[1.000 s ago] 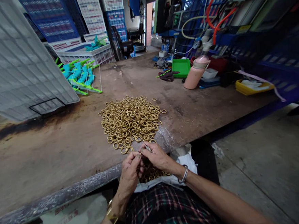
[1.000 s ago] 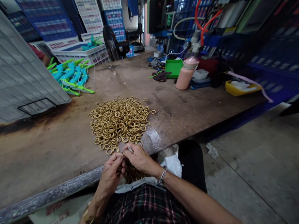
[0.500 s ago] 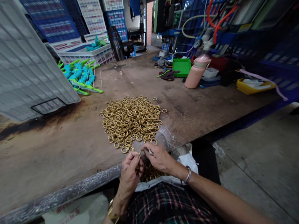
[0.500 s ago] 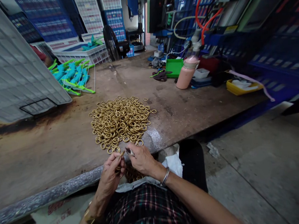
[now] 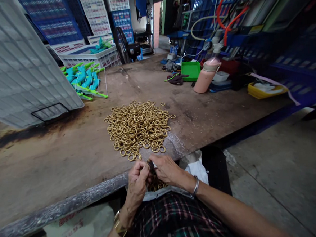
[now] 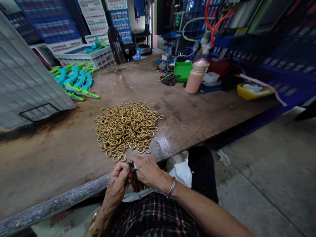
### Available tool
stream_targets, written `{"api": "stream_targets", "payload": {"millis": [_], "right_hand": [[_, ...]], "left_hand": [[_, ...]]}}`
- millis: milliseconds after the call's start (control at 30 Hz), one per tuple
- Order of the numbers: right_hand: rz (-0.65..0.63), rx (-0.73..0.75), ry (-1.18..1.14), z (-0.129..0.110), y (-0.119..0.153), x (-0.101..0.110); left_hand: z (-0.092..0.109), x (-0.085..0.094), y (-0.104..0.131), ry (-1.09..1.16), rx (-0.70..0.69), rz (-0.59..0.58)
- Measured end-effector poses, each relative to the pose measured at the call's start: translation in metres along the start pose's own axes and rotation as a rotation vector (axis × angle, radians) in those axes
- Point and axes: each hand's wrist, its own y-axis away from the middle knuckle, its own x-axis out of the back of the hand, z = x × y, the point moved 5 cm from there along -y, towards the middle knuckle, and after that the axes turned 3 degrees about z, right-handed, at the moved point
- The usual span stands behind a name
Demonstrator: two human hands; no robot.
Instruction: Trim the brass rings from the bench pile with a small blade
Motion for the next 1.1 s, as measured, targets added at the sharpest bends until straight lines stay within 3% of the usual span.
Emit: {"api": "stream_targets", "payload": {"millis": [167,300,367,533,833,1100], "right_hand": [[-0.028,-0.048,0.042,0.001,0.001,0.003],[-0.030,-0.126,0.101,0.006,-0.002,0.008],[0.006,-0.131,0.122,0.005,-0.007,0.010],[0.130,-0.197,0.224,0.005,-0.029,0.012],[0.144,-0.233,0.358,0.009,-0.056,0.006],[0.169,-0.176,0.154,0.018,-0.048,0.013]], "left_hand": [[0.009,0.000,0.009,-0.049,-0.037,-0.016],[0.021,-0.014,0.027,-0.061,-0.063,-0.185],[0.020,-0.021,0.031,0.046,0.009,-0.228],[0.009,-0.019,0.023,0.343,0.181,-0.182],[-0.001,0.007,0.011,0.574,0.265,-0.115],[0.000,0.013,0.000,0.694,0.325,-0.043]]}}
